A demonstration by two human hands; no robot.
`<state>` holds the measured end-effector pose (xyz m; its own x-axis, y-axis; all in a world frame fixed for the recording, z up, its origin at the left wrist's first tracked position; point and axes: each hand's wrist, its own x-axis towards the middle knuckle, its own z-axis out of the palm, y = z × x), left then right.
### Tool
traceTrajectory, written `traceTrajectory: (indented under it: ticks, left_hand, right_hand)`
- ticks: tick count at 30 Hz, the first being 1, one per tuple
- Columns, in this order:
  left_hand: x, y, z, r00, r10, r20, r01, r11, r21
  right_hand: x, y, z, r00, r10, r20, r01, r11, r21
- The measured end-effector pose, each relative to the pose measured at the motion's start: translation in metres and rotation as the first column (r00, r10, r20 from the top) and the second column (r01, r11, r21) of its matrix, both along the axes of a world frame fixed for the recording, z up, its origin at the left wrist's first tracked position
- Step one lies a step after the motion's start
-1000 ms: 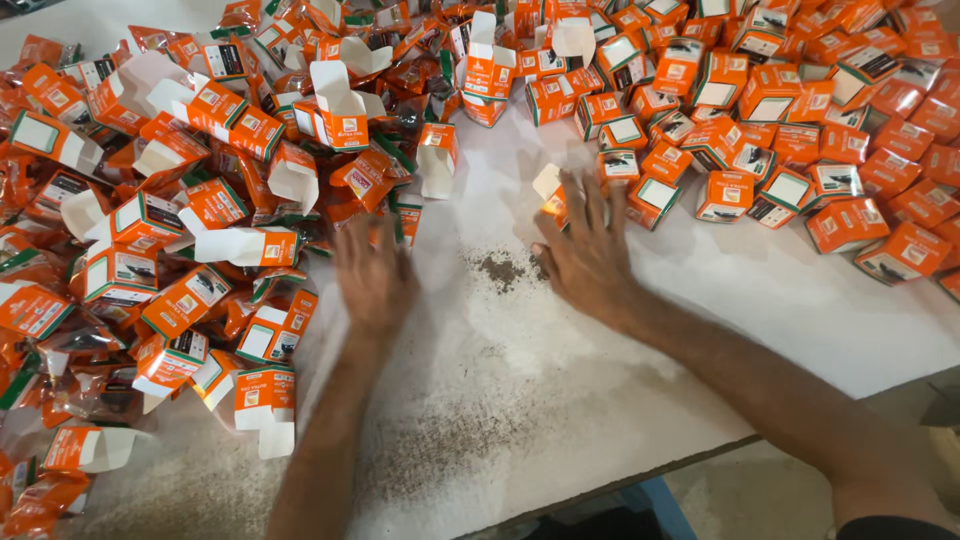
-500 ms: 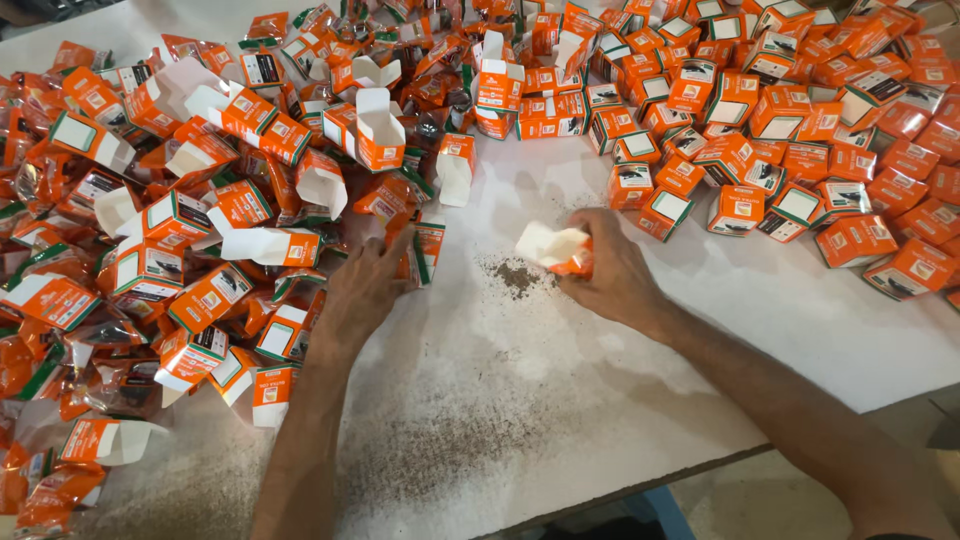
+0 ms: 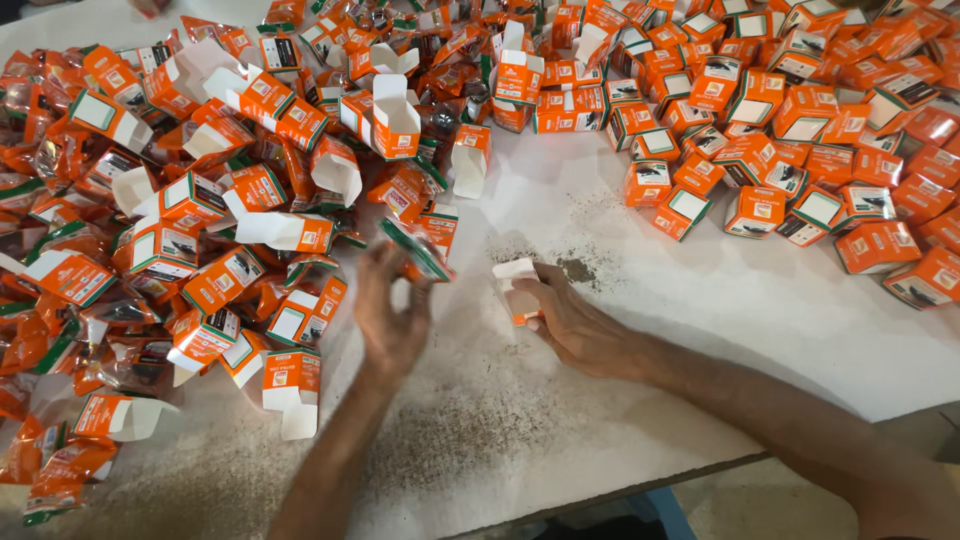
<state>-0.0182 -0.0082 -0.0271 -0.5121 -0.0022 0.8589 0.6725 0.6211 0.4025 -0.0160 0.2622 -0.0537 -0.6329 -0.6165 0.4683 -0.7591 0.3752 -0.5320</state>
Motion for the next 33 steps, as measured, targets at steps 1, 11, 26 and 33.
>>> traceTrajectory:
  ticks: [1,11,26,33]
  left_hand:
    - [0.01,0.01,-0.001,1.0,-0.01,-0.012,0.009,0.999,-0.043]
    - [0.022,0.059,0.002,0.98,-0.198,0.004,0.171,0.836,-0.521]
    - [0.013,0.09,-0.004,0.804,-0.092,0.588,0.047,0.995,0.091]
    - [-0.007,0.088,-0.026,0.624,-0.278,0.73,-0.006,0.933,0.36]
  right_hand:
    - [-0.001,0.001,-0.001,0.997,-0.022,0.078,0.022,1.0,-0.005]
    - [-0.003,0.003,-0.003,0.943,-0.207,0.26,0.219,0.975,-0.021]
    - [0.0,-0.002,0.003,0.958,-0.184,0.218,0.209,0.973,-0.097]
    - [-0.004,0.001,-0.008,0.975,-0.05,0.214,0.105,0.962,-0.251]
